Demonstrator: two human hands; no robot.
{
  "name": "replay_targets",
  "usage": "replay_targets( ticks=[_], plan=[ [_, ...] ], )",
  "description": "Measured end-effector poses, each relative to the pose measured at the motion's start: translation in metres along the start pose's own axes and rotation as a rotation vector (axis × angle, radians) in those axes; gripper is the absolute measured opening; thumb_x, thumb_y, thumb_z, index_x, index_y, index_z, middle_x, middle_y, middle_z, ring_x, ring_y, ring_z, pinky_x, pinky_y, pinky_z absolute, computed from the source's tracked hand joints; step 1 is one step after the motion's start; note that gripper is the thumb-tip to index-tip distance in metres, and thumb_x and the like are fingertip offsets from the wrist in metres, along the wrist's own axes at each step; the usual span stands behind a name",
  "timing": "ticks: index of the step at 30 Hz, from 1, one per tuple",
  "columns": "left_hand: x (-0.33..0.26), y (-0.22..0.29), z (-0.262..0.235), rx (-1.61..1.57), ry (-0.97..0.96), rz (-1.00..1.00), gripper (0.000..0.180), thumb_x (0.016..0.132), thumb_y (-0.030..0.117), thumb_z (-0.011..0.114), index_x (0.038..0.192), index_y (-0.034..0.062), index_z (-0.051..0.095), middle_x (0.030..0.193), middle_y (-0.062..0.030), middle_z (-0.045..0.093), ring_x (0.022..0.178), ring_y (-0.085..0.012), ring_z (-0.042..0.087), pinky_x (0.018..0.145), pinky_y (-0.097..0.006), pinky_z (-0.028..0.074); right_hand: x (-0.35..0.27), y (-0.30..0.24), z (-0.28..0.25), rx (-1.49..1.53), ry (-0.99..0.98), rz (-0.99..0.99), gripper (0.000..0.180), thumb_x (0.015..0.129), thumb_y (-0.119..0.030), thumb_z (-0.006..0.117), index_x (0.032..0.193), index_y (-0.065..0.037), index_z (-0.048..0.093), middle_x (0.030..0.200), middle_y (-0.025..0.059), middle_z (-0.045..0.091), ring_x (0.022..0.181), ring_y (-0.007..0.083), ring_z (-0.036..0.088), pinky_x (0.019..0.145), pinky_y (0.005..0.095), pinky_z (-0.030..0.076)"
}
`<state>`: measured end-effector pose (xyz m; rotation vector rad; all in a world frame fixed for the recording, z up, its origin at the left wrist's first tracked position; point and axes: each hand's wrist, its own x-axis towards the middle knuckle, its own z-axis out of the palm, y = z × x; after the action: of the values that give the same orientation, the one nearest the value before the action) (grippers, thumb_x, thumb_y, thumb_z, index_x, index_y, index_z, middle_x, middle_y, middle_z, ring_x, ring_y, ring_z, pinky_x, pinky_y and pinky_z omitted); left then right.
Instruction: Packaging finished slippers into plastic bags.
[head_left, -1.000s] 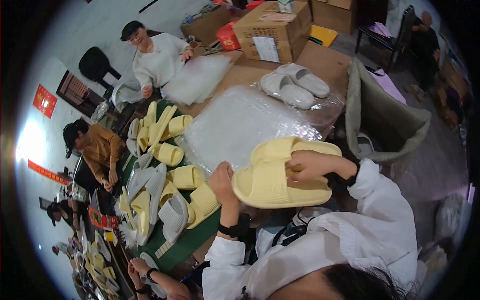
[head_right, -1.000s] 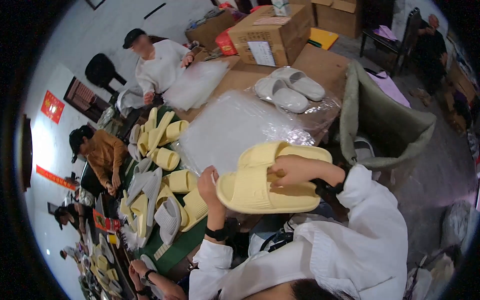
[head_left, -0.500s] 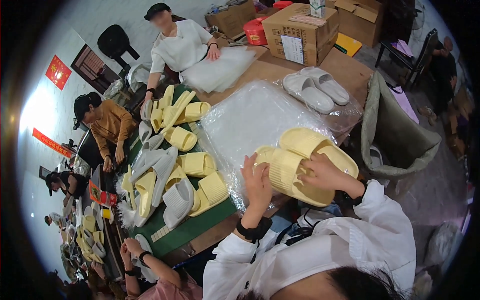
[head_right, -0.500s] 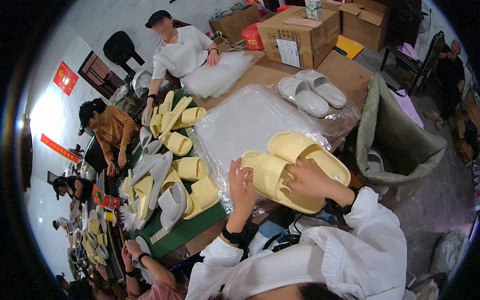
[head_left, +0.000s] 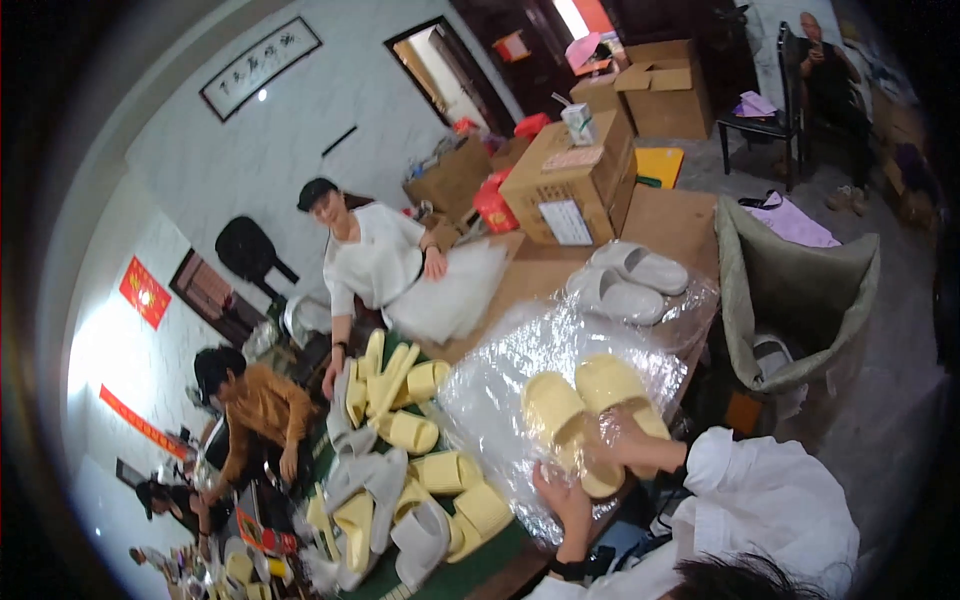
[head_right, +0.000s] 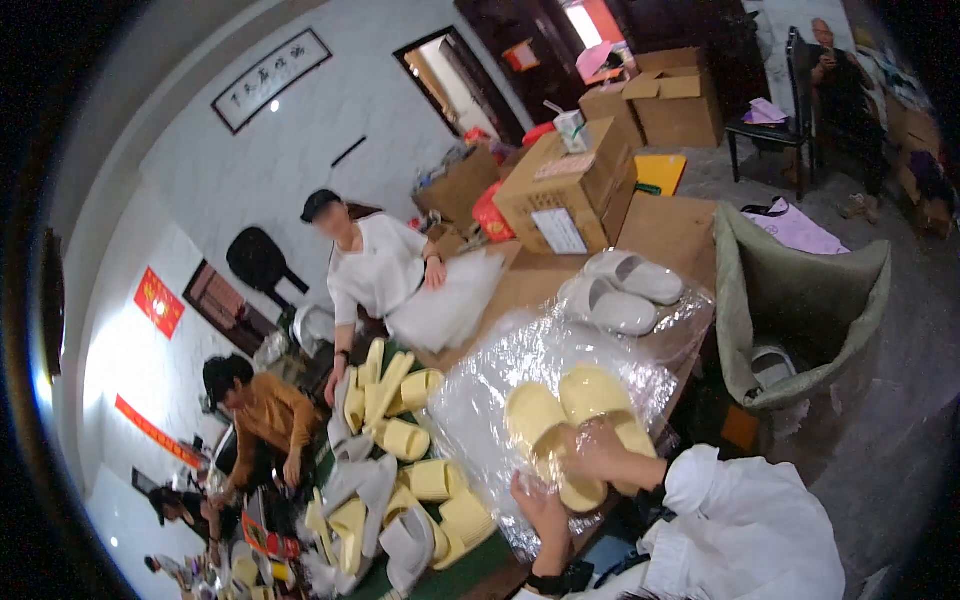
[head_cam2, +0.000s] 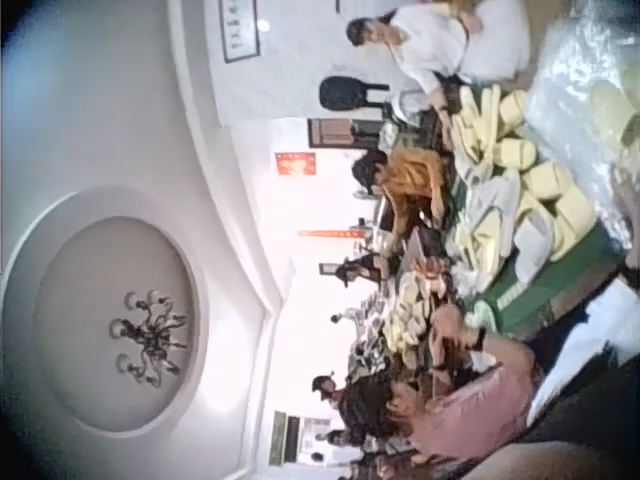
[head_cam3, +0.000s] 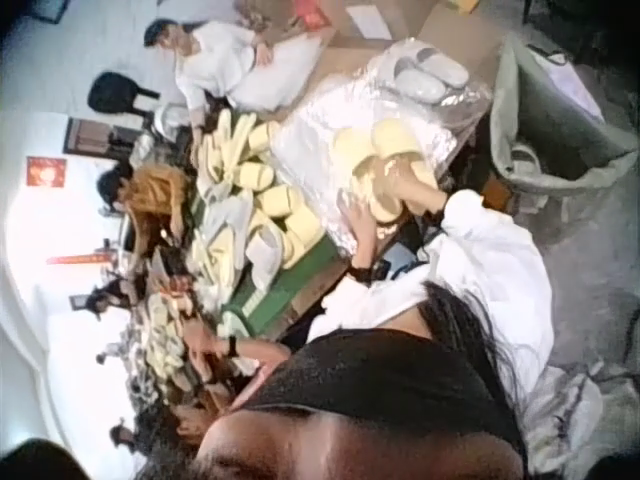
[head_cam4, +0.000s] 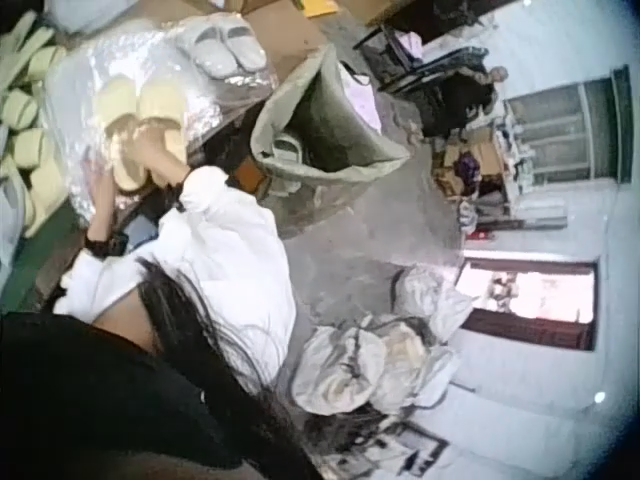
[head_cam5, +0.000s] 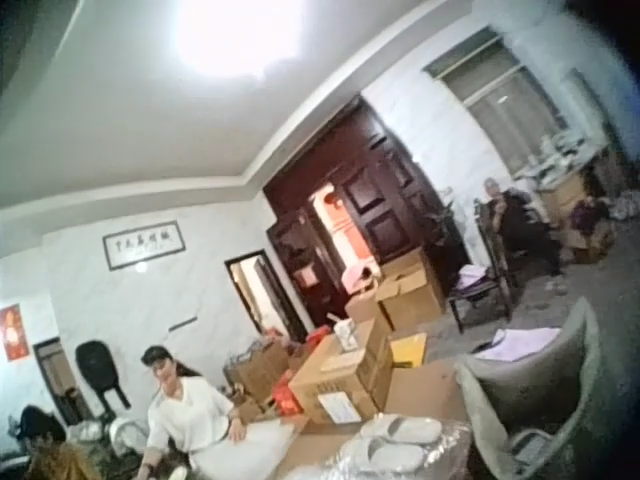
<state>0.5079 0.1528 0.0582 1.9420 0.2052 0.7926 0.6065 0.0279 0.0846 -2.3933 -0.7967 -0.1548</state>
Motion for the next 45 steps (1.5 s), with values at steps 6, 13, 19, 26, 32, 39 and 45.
replay_targets(
  ticks=[6, 13, 19, 26, 32, 39, 45],
  plan=[
    [-0.002, -0.029, 0.0, -0.436, -0.025, -0.319, 0.062, 0.084, -0.011, 0.04, 0.141, -0.002, 0.017, 0.135, -0.0276, 0.034, 0.125, -0.0317, 0.038, 0.104, -0.036, 0.031, 0.024, -0.038, -0.009, 0.059, -0.073, 0.053, 0.041, 0.075, -0.025, 0.062, 0.113, -0.011, 0.055, 0.094, 0.0167, 0.063, 0.092, 0.0349, 0.061, 0.078, 0.0452, 0.047],
    [-0.007, -0.033, 0.005, -0.251, -0.144, -0.289, 0.065, 0.083, -0.014, 0.04, 0.143, 0.0054, 0.023, 0.129, -0.0231, 0.041, 0.099, -0.0207, 0.053, 0.079, -0.028, 0.047, 0.068, -0.025, 0.022, 0.021, 0.119, -0.155, 0.044, 0.079, -0.037, 0.06, 0.114, -0.011, 0.053, 0.102, 0.0201, 0.053, 0.096, 0.0363, 0.052, 0.076, 0.0466, 0.044],
    [-0.011, -0.035, 0.006, -0.451, -0.118, -0.413, 0.068, 0.081, -0.016, 0.042, 0.142, 0.0059, 0.024, 0.118, -0.0165, 0.048, 0.075, -0.0133, 0.056, 0.06, -0.022, 0.048, 0.026, -0.013, 0.029, -0.049, 0.025, -0.084, 0.043, 0.082, -0.032, 0.057, 0.118, -0.007, 0.056, 0.107, 0.0177, 0.058, 0.105, 0.0362, 0.052, 0.091, 0.0466, 0.041],
    [-0.016, -0.044, 0.011, -0.551, -0.064, -0.366, 0.066, 0.082, -0.01, 0.05, 0.141, 0.0024, 0.024, 0.119, -0.0154, 0.048, 0.097, -0.0212, 0.055, 0.08, -0.027, 0.048, -0.045, -0.023, 0.032, 0.265, 0.16, -0.005, 0.028, 0.081, -0.031, 0.061, 0.092, -0.005, 0.06, 0.083, 0.0172, 0.057, 0.076, 0.0331, 0.058, 0.063, 0.0434, 0.046],
    [-0.021, -0.063, 0.018, -0.282, -0.085, -0.255, 0.061, 0.082, -0.009, 0.05, 0.139, -0.001, 0.031, 0.121, -0.0185, 0.048, 0.105, -0.0243, 0.053, 0.086, -0.031, 0.045, -0.038, -0.008, 0.063, -0.001, 0.078, -0.234, 0.041, 0.086, -0.031, 0.054, 0.119, -0.008, 0.053, 0.109, 0.0173, 0.06, 0.1, 0.034, 0.057, 0.093, 0.048, 0.038],
    [-0.022, -0.069, 0.015, -0.138, -0.115, -0.183, 0.052, 0.09, 0.0, 0.048, 0.139, -0.0002, 0.031, 0.119, -0.0157, 0.05, 0.101, -0.0213, 0.053, 0.085, -0.029, 0.044, -0.034, -0.004, 0.058, 0.09, 0.087, -0.26, 0.037, 0.087, -0.029, 0.052, 0.116, -0.007, 0.056, 0.098, 0.0164, 0.064, 0.096, 0.0328, 0.059, 0.088, 0.0488, 0.04],
    [-0.021, -0.059, 0.015, -0.066, -0.111, -0.186, 0.048, 0.093, 0.011, 0.052, 0.137, 0.0005, 0.037, 0.115, -0.0148, 0.051, 0.099, -0.0204, 0.052, 0.084, -0.029, 0.044, -0.032, 0.01, 0.023, 0.265, 0.419, 0.132, 0.018, 0.079, -0.02, 0.06, 0.073, -0.004, 0.061, 0.069, 0.0129, 0.059, 0.066, 0.0326, 0.059, 0.061, 0.0428, 0.047]
  ],
)
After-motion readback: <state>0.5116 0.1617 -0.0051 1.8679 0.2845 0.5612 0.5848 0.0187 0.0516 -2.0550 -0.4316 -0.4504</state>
